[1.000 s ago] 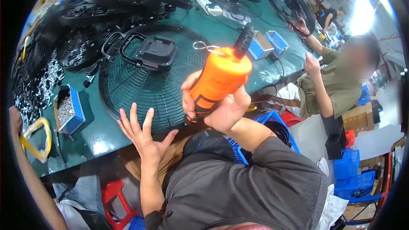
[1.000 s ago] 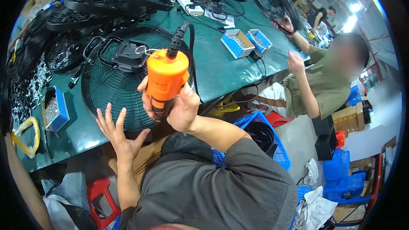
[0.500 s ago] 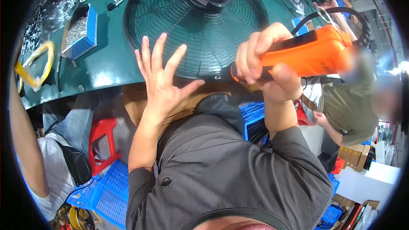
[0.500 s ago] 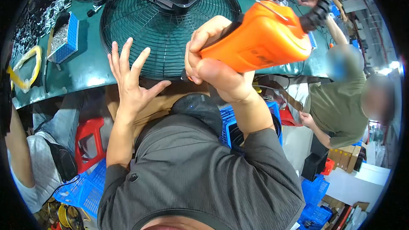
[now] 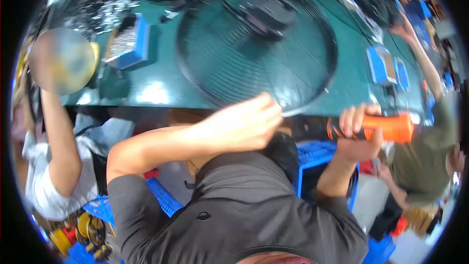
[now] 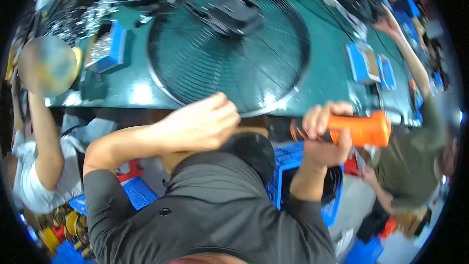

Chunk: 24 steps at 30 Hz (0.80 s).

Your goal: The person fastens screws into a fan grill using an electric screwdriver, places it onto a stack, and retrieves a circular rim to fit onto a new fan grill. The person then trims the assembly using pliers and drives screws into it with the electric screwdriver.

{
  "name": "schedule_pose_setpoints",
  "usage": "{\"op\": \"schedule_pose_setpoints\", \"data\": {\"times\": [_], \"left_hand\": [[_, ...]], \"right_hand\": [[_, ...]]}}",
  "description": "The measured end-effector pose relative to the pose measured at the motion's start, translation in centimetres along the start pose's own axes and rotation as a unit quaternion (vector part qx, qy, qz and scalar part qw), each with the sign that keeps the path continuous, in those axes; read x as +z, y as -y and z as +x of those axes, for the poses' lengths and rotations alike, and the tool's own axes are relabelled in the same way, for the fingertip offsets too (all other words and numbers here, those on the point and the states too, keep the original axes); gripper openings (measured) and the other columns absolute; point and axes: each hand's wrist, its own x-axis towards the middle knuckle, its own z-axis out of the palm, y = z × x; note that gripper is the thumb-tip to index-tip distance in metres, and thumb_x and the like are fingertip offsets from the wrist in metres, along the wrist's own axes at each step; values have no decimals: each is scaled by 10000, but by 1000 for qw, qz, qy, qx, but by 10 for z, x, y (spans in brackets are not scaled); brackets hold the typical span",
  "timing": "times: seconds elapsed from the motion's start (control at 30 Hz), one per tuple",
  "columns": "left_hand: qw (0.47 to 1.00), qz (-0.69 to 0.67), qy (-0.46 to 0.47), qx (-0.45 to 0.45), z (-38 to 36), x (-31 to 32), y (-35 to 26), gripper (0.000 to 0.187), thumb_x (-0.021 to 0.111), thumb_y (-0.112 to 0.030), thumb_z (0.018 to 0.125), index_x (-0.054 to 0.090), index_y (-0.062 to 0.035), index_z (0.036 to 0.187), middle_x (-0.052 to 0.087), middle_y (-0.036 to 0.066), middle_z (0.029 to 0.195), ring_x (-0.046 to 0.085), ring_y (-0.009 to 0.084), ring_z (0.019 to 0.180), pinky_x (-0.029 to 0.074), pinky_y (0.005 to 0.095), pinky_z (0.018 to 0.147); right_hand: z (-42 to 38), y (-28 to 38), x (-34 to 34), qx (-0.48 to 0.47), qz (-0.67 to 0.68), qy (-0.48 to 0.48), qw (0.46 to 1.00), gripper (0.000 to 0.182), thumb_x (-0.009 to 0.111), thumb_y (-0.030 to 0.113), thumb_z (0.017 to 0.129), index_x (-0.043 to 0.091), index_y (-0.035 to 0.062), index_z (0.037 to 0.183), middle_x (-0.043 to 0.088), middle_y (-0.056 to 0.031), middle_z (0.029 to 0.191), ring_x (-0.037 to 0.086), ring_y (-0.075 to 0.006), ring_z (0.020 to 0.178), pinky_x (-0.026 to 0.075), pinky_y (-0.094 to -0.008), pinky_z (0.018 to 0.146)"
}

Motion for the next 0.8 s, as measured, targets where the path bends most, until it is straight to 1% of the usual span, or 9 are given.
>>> {"op": "schedule_pose_setpoints", "data": {"times": [0.03,0.1,0.17,0.2,0.33,0.43,0.63,0.77,0.8], "left_hand": [[999,25,35,15,2,-8,1,180,622,-223,690,637,-46,721,511,37,770,516,202,788,419,344,749],[996,66,36,44,9,-14,1,191,618,-249,714,659,-65,683,529,23,767,517,198,792,420,350,757],[991,80,80,72,12,-8,-2,229,622,-269,778,738,-77,734,638,55,806,581,234,860,454,400,824],[989,105,60,90,14,-6,-1,230,614,-273,790,734,-90,717,643,44,787,584,228,815,451,402,796],[980,129,90,119,22,-6,2,234,601,-280,800,721,-104,702,641,45,776,578,221,756,436,400,735],[982,130,73,118,22,3,4,246,573,-269,807,694,-61,756,573,33,755,528,212,748,420,381,738],[981,161,32,102,24,14,3,250,555,-260,823,688,-51,791,587,48,764,532,220,741,408,374,727],[987,138,9,87,22,5,3,235,564,-262,819,682,-63,780,586,37,753,532,206,742,393,362,720],[991,101,6,91,18,5,-1,226,573,-258,816,683,-65,779,570,21,749,527,192,741,394,357,718]], "right_hand": [[-4,-3,-4,6,11,-3,1000,450,565,412,955,516,20,1171,510,-52,745,464,-138,568,393,-305,576],[-9,-4,-11,9,11,-8,1000,434,574,392,956,507,15,1161,510,-53,748,464,-137,566,389,-298,569],[-12,-6,-16,2,1,-21,1000,420,583,375,956,501,12,1152,510,-55,746,464,-136,559,390,-295,567],[-13,-6,-16,-2,-7,-35,999,413,585,371,958,499,13,1146,509,-54,742,466,-135,556,395,-295,568],[-11,-4,-23,0,-5,-31,1000,412,587,362,961,496,7,1149,511,-56,738,470,-134,556,398,-291,566],[-10,-1,-26,2,-9,-27,1000,417,588,366,961,497,6,1151,513,-57,737,468,-133,554,397,-289,563],[-10,-8,-32,24,-5,-38,999,429,575,390,965,486,18,1159,493,-48,730,448,-130,561,385,-284,565],[-7,-11,-37,27,3,-35,999,417,563,384,967,485,22,1158,494,-51,737,451,-127,570,374,-271,549],[-7,-11,-43,20,10,-27,999,405,559,380,967,487,32,1160,497,-54,747,449,-123,572,370,-259,542]]}}
